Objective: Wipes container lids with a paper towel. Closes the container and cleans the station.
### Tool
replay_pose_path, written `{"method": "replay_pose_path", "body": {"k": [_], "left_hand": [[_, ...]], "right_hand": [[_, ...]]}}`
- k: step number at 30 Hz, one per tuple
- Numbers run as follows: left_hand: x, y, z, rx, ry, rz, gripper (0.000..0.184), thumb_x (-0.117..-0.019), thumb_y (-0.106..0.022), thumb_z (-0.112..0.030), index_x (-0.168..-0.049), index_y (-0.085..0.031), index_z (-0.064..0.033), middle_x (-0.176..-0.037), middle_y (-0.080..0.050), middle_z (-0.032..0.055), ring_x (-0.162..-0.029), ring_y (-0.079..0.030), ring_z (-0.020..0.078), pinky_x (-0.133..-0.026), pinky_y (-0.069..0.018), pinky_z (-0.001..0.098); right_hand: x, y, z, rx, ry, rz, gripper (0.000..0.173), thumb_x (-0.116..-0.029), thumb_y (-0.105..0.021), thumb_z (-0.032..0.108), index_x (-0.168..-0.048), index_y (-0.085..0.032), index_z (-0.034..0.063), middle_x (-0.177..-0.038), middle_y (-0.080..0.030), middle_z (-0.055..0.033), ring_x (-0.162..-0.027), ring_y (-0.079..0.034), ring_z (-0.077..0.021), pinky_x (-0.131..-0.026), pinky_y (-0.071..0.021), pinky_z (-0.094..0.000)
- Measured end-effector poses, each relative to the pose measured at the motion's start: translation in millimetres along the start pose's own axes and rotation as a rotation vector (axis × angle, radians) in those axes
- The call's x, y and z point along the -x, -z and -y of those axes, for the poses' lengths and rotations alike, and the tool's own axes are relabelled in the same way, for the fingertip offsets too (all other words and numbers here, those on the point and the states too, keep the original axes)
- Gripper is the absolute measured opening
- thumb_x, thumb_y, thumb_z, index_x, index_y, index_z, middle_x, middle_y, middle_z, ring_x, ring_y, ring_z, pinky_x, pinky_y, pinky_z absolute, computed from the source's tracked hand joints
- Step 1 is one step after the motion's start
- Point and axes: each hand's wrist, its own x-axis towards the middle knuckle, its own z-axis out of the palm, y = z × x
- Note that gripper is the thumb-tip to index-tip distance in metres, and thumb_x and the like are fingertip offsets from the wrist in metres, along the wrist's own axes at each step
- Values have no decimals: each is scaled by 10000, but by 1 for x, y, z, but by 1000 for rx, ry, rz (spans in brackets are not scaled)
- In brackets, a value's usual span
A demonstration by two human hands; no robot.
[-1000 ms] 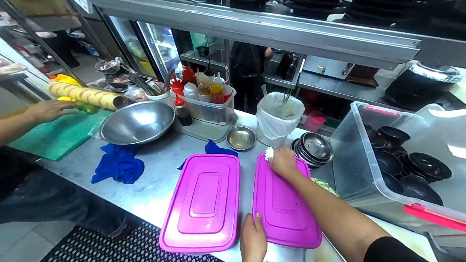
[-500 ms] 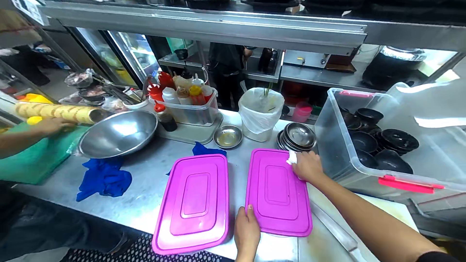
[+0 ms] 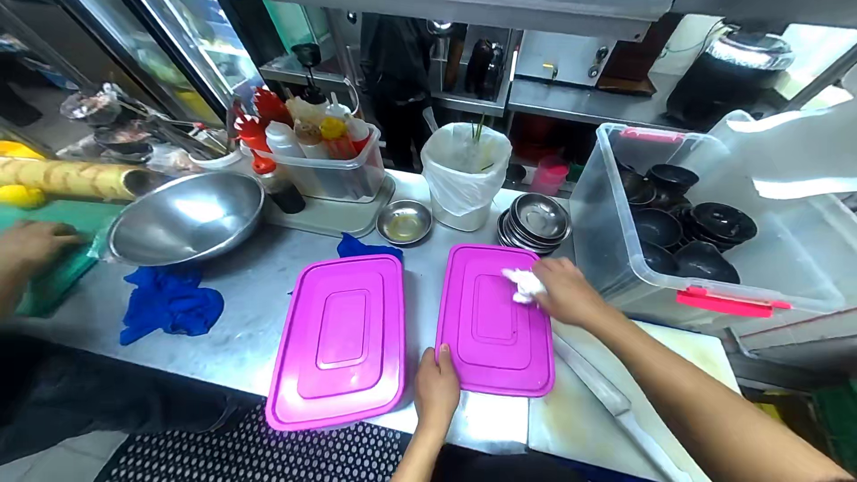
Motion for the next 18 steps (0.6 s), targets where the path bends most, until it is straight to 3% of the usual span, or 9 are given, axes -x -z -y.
{"method": "replay_pose_path", "body": {"k": [3, 5, 8, 10, 12, 14, 16, 18], "left_hand": [[0, 0, -2, -9, -2, 0, 468, -1087, -394, -439, -997, -660, -64, -850, -667, 107, -841, -678, 268, -777, -549, 524], [0, 2, -6, -26, 17, 6, 470, -1089, -390, -443, -1019, -663, -66, -885, -680, 117, -878, -684, 277, -801, -547, 535], [5, 2, -8, -39, 42, -2, 475, -1086, -391, -449, -1004, -659, -66, -882, -684, 126, -884, -688, 298, -801, -549, 556], [5, 2, -9, -40, 52, -5, 477, -1087, -391, -451, -990, -655, -67, -874, -679, 122, -878, -687, 299, -797, -549, 559], [3, 1, -8, -28, 50, -20, 468, -1088, -390, -445, -970, -646, -71, -854, -666, 116, -858, -680, 294, -778, -547, 553], [5, 0, -6, -15, 42, -20, 468, -1090, -386, -442, -972, -641, -68, -861, -664, 122, -862, -677, 300, -775, -545, 558], [5, 1, -5, 13, 23, -7, 467, -1089, -389, -435, -983, -643, -58, -873, -662, 130, -874, -672, 309, -785, -542, 567], [4, 2, -4, 31, 14, 7, 464, -1090, -393, -433, -979, -638, -55, -858, -655, 131, -858, -670, 306, -775, -541, 564]], "right_hand": [[-38, -28, -28, 107, 72, -88, 349, -927, -696, 132, -1274, -669, 112, -1357, -641, -97, -1351, -511, -352, -1050, -440, -618], [-34, -37, -29, 105, 75, -57, 345, -936, -676, 92, -1281, -661, 85, -1338, -647, -130, -1353, -522, -349, -1092, -415, -617], [31, -46, -5, 142, 182, 44, 285, -926, -671, 89, -1207, -682, 37, -1240, -676, -170, -1280, -578, -355, -1129, -418, -565], [88, -56, 18, 158, 272, 156, 290, -956, -606, 75, -1234, -657, 10, -1271, -665, -198, -1307, -568, -368, -1167, -389, -546], [124, -68, 36, 171, 357, 104, 262, -940, -597, 69, -1192, -660, 31, -1168, -703, -163, -1202, -641, -342, -1108, -458, -521], [137, -67, 47, 52, 312, 126, 305, -919, -615, 108, -1217, -655, 61, -1120, -710, -121, -1129, -666, -299, -1060, -485, -494], [129, -47, 46, -232, 127, 261, 358, -976, -594, 212, -1307, -640, 84, -1191, -710, -110, -1156, -664, -261, -1064, -494, -487], [115, -31, 40, -318, -14, 216, 357, -980, -599, 237, -1307, -637, 100, -1176, -704, -109, -1108, -679, -260, -991, -539, -519]]}}
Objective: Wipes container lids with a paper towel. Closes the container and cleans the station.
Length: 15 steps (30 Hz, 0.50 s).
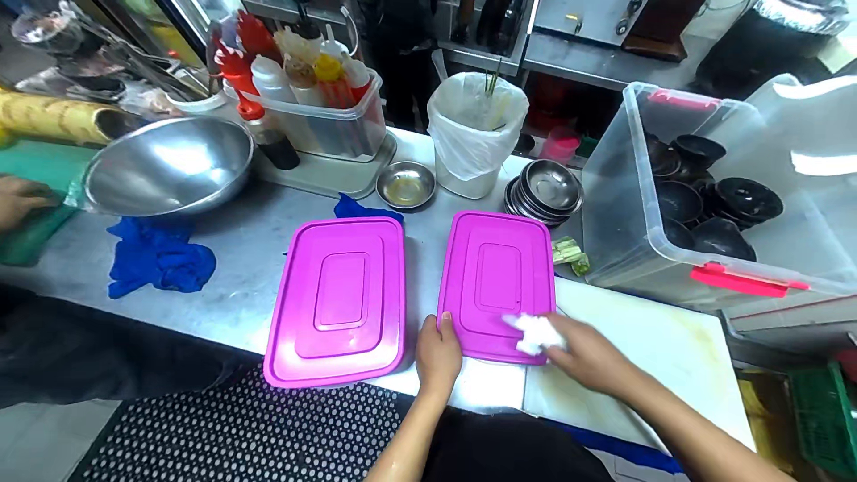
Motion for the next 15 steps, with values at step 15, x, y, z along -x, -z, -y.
{"method": "replay_pose_path", "body": {"k": [15], "left_hand": [[-2, 9, 10, 178, -55, 107, 471, -1108, -345, -427, -1002, -602, -45, -811, -613, 111, -757, -633, 246, -709, -536, 488]], "right_hand": [[-35, -32, 57, -388, -104, -108, 345, -1009, -623, 258, -1334, -607, 143, -1088, -718, -73, -927, -723, -193, -846, -618, -469]]}}
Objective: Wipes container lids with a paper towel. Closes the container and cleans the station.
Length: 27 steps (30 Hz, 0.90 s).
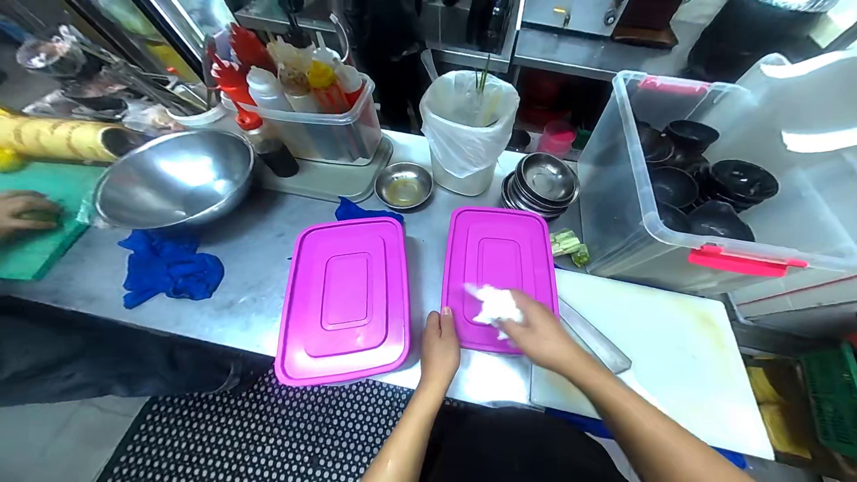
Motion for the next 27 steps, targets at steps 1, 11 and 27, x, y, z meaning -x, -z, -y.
{"method": "replay_pose_path", "body": {"k": [1, 11, 27], "left_hand": [[2, 4, 3, 67, 4, 21, 471, -1114, -328, -411, -1043, -608, -39, -837, -619, 113, -757, -634, 231, -707, -544, 461], [20, 8, 8, 339, 158, 92, 389, -1133, -312, -312, -1105, -576, -28, -731, -605, 83, -609, -630, 173, -599, -570, 331], [15, 18, 13, 342, 141, 195, 390, -1135, -300, -300, -1092, -578, -31, -746, -620, 91, -650, -648, 189, -617, -571, 331]], "right_hand": [[3, 18, -3, 78, 11, -55, 335, -997, -632, 248, -1312, -619, 136, -1077, -714, -79, -928, -716, -209, -837, -611, -498], [17, 10, -21, 286, -64, 200, 350, -998, -587, 339, -1261, -631, 113, -1073, -709, -96, -1042, -683, -242, -954, -536, -498], [0, 6, -12, -7, -110, 151, 360, -996, -644, 337, -1302, -623, 149, -1055, -717, -81, -936, -707, -205, -857, -587, -487]]}}
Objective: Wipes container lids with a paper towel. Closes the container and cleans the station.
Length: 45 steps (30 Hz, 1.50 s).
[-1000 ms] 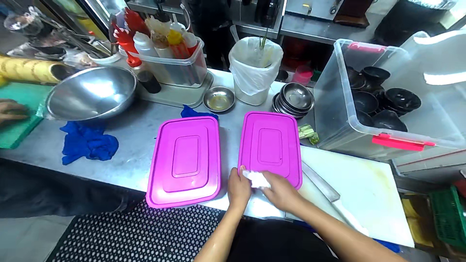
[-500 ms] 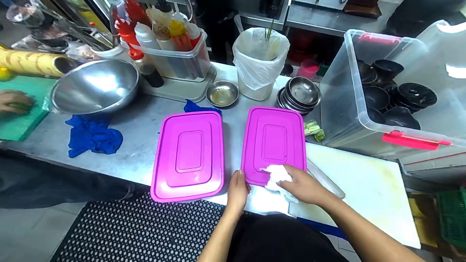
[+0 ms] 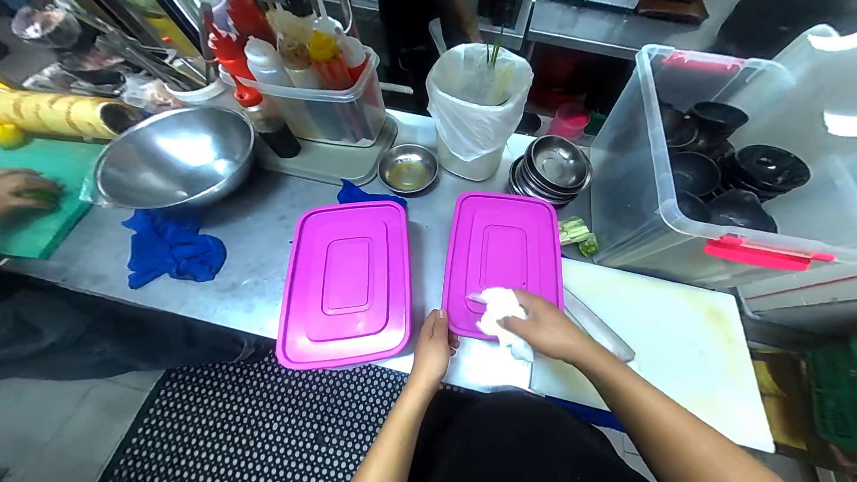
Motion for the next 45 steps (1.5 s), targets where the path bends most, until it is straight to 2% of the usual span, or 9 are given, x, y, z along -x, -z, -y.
{"method": "replay_pose_path", "body": {"k": [7, 10, 15, 21, 28, 34, 41, 43, 45], "left_hand": [[0, 1, 6, -41, -24, -2, 412, -1134, -293, -329, -1089, -591, -48, -745, -625, 76, -657, -647, 175, -622, -567, 328], [0, 1, 5, -53, -26, -4, 419, -1135, -286, -331, -1089, -590, -45, -747, -628, 79, -658, -654, 176, -626, -573, 326], [0, 3, 5, -68, -15, 21, 422, -1135, -280, -336, -1113, -585, -45, -752, -637, 81, -659, -659, 184, -620, -577, 336], [-2, 5, 2, -88, -16, 22, 420, -1135, -277, -309, -1132, -596, -36, -770, -647, 84, -668, -656, 177, -625, -566, 329], [0, 3, 1, -87, 1, 21, 430, -1136, -264, -328, -1171, -582, -41, -782, -657, 86, -670, -662, 177, -624, -573, 335], [4, 6, 3, -18, 55, 50, 504, -1133, -248, -385, -1187, -603, -31, -804, -663, 84, -706, -670, 179, -645, -575, 334], [11, -8, 12, 202, 225, 40, 629, -1121, -171, -470, -1083, -588, -1, -828, -677, 113, -705, -686, 215, -634, -586, 352], [11, -7, 14, 248, 250, 61, 571, -1127, -180, -449, -1260, -536, -23, -889, -702, 126, -710, -698, 210, -629, -590, 341], [12, -5, 13, 294, 268, 80, 615, -1118, -184, -488, -1205, -572, -20, -847, -705, 116, -701, -696, 205, -624, -586, 334]], "right_hand": [[26, 70, -38, 246, -22, -271, 285, -966, -641, 264, -1209, -632, 116, -852, -695, -100, -725, -692, -264, -655, -577, -550], [30, 38, -41, 430, 6, -105, 362, -929, -688, 271, -1223, -643, 66, -990, -697, -165, -948, -689, -352, -852, -551, -604], [11, -10, -10, 301, 156, 38, 352, -974, -660, 285, -1295, -626, 145, -1040, -722, -87, -969, -707, -239, -877, -580, -508], [13, 10, -6, 394, 97, -126, 323, -911, -659, 301, -1197, -642, 154, -971, -699, -60, -941, -690, -240, -837, -565, -519], [-10, -61, 19, 460, 268, -129, 412, -943, -688, 204, -1315, -613, 42, -1138, -706, -160, -1145, -651, -334, -1062, -473, -527], [-4, -17, 11, 14, 231, -93, 389, -927, -696, 192, -1306, -611, 170, -1026, -713, -63, -855, -711, -189, -760, -615, -474], [-9, -52, 26, 514, 258, -11, 410, -938, -676, 185, -1325, -614, 61, -1190, -698, -150, -1201, -627, -332, -1096, -443, -530], [-24, -53, 36, 318, 304, 59, 405, -964, -653, 167, -1357, -594, 88, -1169, -705, -135, -1138, -661, -292, -1031, -509, -510], [-31, -38, 40, 43, 297, 74, 350, -984, -656, 184, -1325, -600, 133, -1072, -712, -94, -948, -704, -217, -851, -592, -480]]}}
